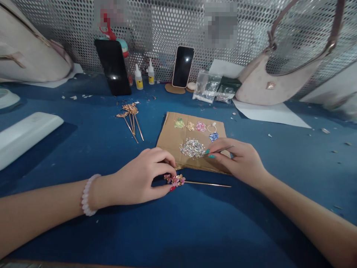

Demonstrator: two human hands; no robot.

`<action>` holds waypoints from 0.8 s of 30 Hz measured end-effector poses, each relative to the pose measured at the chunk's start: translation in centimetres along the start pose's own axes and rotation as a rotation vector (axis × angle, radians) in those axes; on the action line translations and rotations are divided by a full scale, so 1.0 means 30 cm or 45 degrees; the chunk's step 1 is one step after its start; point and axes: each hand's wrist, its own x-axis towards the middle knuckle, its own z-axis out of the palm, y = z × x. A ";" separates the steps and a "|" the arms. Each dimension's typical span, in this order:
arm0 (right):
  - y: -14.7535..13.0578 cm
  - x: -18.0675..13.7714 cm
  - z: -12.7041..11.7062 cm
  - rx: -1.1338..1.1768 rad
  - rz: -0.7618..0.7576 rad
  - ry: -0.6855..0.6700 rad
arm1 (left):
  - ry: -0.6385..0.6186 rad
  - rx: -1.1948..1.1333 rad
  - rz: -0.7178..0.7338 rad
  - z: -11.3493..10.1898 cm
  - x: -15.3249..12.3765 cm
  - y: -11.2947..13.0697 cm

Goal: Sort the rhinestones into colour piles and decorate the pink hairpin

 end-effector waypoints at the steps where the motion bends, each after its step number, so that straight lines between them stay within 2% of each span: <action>1: -0.002 0.000 -0.001 0.002 0.003 -0.006 | -0.002 -0.001 0.002 0.000 0.000 -0.001; 9: -0.004 -0.001 0.000 -0.042 -0.049 0.019 | 0.003 -0.005 0.009 -0.003 -0.001 -0.001; 24: 0.009 -0.006 0.004 -0.095 0.010 0.046 | -0.010 0.011 0.001 -0.004 -0.003 0.001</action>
